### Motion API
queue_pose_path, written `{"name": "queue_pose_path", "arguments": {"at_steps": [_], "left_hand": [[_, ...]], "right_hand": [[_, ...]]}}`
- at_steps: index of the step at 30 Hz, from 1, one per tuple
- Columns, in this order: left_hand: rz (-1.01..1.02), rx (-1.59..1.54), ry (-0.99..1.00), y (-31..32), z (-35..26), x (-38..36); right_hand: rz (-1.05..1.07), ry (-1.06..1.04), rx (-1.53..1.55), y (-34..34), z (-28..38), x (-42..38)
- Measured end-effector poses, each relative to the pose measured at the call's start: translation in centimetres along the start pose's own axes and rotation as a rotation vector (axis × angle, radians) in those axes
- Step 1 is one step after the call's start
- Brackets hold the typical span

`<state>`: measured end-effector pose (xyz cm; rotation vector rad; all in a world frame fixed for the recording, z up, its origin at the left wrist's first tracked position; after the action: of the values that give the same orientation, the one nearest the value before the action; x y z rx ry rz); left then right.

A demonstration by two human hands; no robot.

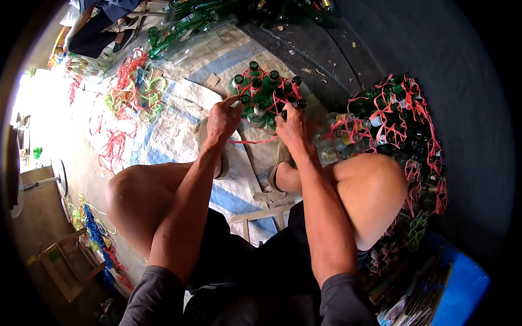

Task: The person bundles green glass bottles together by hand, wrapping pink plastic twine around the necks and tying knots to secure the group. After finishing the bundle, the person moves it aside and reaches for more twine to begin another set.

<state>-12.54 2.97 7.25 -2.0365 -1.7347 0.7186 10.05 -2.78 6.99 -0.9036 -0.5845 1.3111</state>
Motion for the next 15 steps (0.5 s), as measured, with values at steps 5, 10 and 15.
{"name": "queue_pose_path", "arguments": {"at_steps": [5,10,15], "left_hand": [[-0.006,0.010,-0.010,0.1,-0.3,-1.5],[-0.012,0.034,-0.019,0.1,0.0,-3.6],[-0.048,0.042,0.024,1.1,0.6,-6.7]], "right_hand": [[0.019,-0.039,-0.006,-0.3,-0.6,-0.2],[0.079,-0.040,-0.080,-0.3,-1.3,0.2],[0.117,-0.094,-0.010,0.0,-2.5,0.6]]}}
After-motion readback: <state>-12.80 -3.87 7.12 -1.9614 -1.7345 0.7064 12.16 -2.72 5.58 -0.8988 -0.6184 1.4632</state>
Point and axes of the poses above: each hand's wrist, its own x-axis towards the middle knuckle, its own y-axis out of the palm, z = x × y, the point moved 4 cm from there along x, towards the middle knuckle, and after that the axes turned 5 degrees about z, right-handed, at the moved point
